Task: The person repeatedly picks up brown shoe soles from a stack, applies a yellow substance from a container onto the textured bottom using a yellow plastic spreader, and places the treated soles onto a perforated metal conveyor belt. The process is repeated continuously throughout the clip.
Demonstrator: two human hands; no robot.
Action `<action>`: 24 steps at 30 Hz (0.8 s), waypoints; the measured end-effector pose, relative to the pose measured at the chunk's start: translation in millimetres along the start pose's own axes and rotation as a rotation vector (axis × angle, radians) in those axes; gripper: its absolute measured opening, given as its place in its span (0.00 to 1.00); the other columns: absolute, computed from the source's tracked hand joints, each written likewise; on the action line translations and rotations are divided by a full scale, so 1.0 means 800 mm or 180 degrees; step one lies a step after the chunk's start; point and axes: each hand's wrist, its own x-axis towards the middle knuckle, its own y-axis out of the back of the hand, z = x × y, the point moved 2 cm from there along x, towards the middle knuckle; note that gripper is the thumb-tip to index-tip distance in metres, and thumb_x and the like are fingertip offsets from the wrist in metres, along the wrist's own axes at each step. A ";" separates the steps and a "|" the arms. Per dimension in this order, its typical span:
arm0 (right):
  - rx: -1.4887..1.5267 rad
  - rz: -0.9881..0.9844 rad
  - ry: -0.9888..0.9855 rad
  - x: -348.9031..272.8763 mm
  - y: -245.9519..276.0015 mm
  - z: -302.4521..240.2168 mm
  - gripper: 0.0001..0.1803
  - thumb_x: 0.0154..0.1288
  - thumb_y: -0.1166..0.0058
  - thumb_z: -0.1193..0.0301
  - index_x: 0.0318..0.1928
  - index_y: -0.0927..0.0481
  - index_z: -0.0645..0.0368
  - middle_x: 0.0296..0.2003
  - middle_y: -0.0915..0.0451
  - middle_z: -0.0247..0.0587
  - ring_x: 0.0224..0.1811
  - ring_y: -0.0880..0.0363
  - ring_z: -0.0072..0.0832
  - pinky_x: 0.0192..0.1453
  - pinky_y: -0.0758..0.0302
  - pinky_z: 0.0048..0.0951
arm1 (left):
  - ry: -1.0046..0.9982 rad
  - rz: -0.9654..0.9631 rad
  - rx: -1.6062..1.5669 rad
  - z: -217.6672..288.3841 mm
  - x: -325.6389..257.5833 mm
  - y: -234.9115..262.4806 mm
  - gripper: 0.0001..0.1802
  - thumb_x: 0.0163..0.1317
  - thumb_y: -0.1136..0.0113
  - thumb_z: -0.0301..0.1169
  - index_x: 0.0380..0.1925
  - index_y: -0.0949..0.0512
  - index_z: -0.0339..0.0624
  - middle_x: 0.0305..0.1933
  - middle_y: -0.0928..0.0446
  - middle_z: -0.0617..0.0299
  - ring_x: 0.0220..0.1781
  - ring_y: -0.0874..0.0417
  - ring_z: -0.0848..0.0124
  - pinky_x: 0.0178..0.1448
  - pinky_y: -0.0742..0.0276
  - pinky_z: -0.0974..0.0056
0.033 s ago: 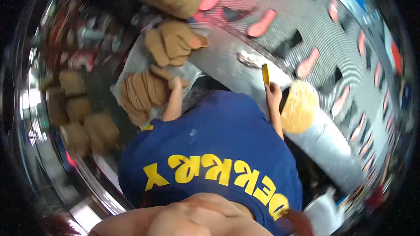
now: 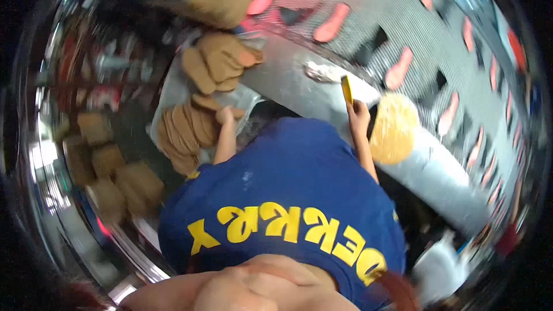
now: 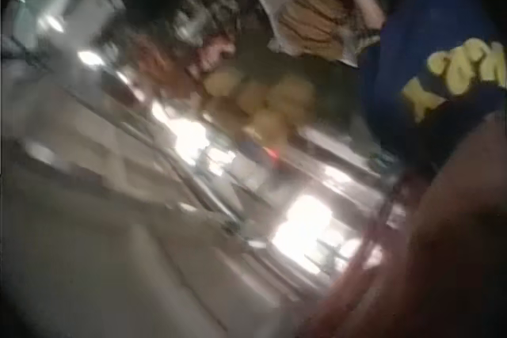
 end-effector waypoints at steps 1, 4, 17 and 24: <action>0.0070 0.0126 -0.0165 0.002 -0.003 -0.010 0.12 0.65 0.40 0.69 0.43 0.19 0.65 0.29 0.21 0.40 0.29 0.22 0.23 0.35 0.26 0.26 | 0.0219 -0.0040 -0.1133 0.039 -0.053 0.004 0.12 0.46 0.38 0.24 0.30 0.19 0.25 0.36 0.19 0.50 0.31 0.18 0.59 0.37 0.21 0.55; 0.0306 0.0821 -0.0394 -0.007 0.006 -0.021 0.09 0.66 0.41 0.70 0.40 0.18 0.65 0.29 0.22 0.42 0.29 0.21 0.25 0.34 0.25 0.26 | 0.0239 -0.0091 -0.2024 0.067 -0.016 -0.015 0.16 0.48 0.45 0.21 0.39 0.28 0.26 0.41 0.25 0.52 0.36 0.22 0.59 0.42 0.22 0.53; 0.1601 0.2564 -0.0034 -0.075 0.060 -0.044 0.09 0.71 0.50 0.76 0.49 0.26 0.64 0.29 0.21 0.39 0.27 0.20 0.20 0.31 0.24 0.20 | 0.0808 -0.4345 -0.1367 0.283 -0.205 -0.110 0.18 0.68 0.49 0.34 0.55 0.28 0.41 0.33 0.25 0.63 0.27 0.26 0.71 0.26 0.29 0.68; 0.1070 0.2350 -0.0698 -0.113 0.032 -0.055 0.13 0.68 0.49 0.79 0.52 0.23 0.59 0.24 0.22 0.34 0.23 0.23 0.17 0.28 0.26 0.19 | 0.1236 -0.5251 -0.1533 0.302 -0.251 -0.163 0.30 0.58 0.51 0.19 0.63 0.37 0.42 0.57 0.26 0.47 0.53 0.19 0.54 0.51 0.17 0.48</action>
